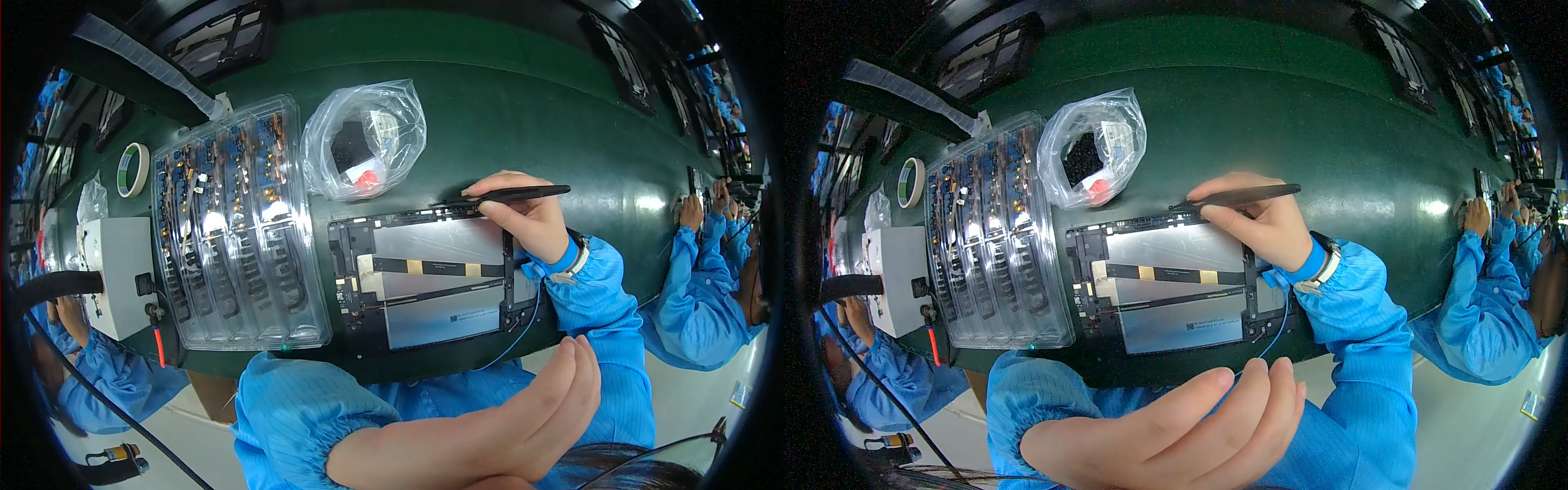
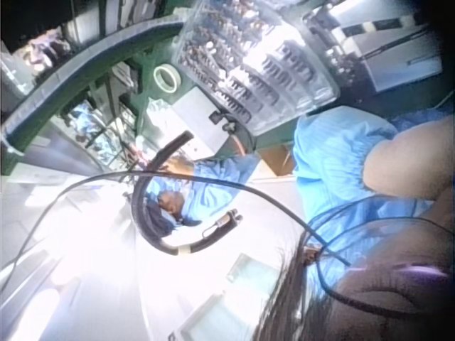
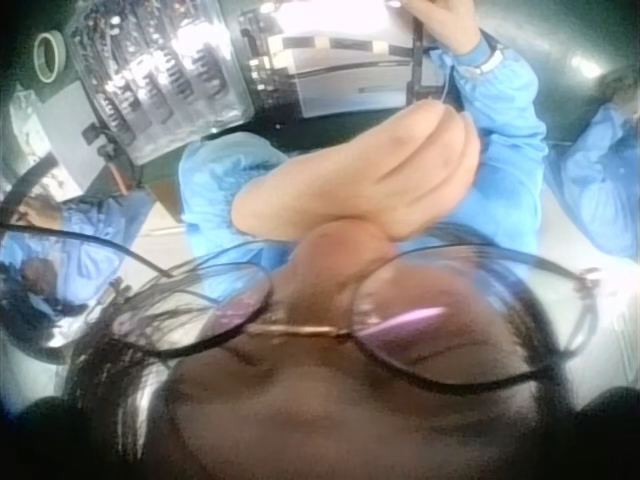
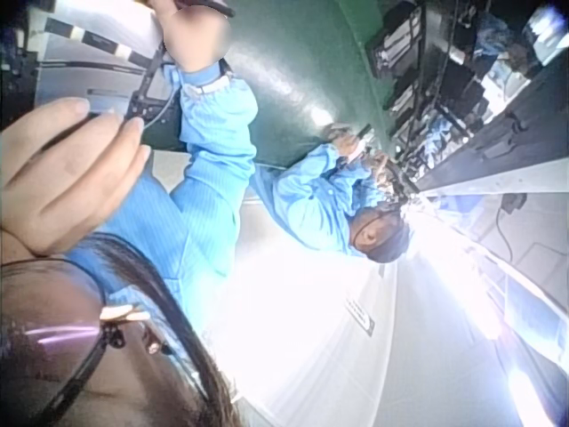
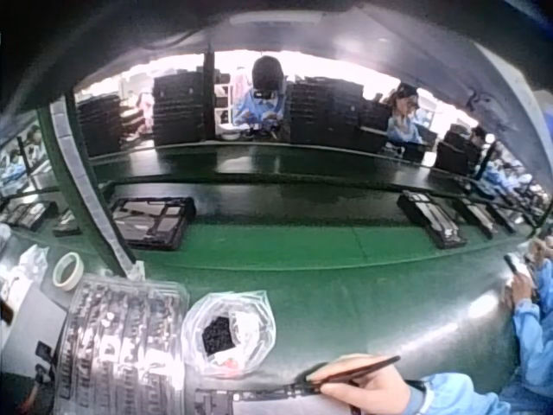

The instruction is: Assembling a tablet device by connecting internal ribbon cables and placing the screen component.

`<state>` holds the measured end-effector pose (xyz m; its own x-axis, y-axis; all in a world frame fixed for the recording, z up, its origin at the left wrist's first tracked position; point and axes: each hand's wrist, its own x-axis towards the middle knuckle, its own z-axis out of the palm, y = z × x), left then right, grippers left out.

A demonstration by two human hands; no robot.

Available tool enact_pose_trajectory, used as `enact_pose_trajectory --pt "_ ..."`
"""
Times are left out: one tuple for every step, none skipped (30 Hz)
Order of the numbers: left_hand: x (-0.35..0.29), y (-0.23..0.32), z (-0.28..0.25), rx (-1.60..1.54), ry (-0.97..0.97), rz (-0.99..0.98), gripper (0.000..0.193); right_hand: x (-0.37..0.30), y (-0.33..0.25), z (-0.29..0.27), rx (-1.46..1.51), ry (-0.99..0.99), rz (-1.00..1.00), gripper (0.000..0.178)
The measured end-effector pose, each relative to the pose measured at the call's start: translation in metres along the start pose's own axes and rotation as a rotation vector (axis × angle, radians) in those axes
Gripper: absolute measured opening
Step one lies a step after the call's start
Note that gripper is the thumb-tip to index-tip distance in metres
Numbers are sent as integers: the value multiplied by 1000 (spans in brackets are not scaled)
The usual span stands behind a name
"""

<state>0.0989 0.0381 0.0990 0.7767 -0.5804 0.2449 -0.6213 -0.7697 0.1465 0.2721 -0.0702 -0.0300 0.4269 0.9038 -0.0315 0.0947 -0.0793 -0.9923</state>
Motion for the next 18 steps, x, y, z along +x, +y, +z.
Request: enact_pose_trajectory --pt "1 -1 0 -12 -9 9 32 0 1 -1 0 2 -1 23" --pt "1 -3 0 -23 -18 18 32 0 1 -1 -11 9 -8 23" --pt "-1 -1 -3 -19 -19 6 32 1 -1 2 -19 2 -18 23" --pt "-4 2 -7 -1 -28 5 32 3 -4 5 -16 -10 -23 23" --pt "-7 4 -11 17 -37 3 32 4 -7 9 -23 -24 -24 22" --pt "-5 2 -8 14 -35 12 32 4 -5 6 -36 -16 -17 22" --pt "-3 0 -6 9 -22 9 30 3 -3 3 -38 -8 -14 22" --pt "-1 -1 -4 6 -9 5 28 2 0 1 -27 8 -24 22" --pt "-2 2 0 8 -16 3 28 1 2 1 -9 15 -37 22" --pt "-7 9 8 99 150 -14 28 0 0 3 -2 15 -38 22" --pt "-10 15 14 192 316 -30 31 0 -1 3 4 5 -25 22" --pt "-8 18 18 195 309 -24 31 1 -3 3 6 -1 -18 22" --pt "-4 21 22 149 242 -91 26 2 -3 3 -32 1 -8 21" --pt "-2 24 26 104 175 -159 22 0 -1 4 -26 6 -16 21" --pt "-3 25 31 83 158 -191 23 1 1 3 -9 4 -35 21" --pt "-4 24 35 95 151 -185 23 1 3 3 9 1 -54 21" --pt "-7 22 39 62 130 -215 23 3 2 5 -28 3 -90 20" --pt "-11 20 45 21 109 -244 24 3 2 4 -23 9 -97 20"
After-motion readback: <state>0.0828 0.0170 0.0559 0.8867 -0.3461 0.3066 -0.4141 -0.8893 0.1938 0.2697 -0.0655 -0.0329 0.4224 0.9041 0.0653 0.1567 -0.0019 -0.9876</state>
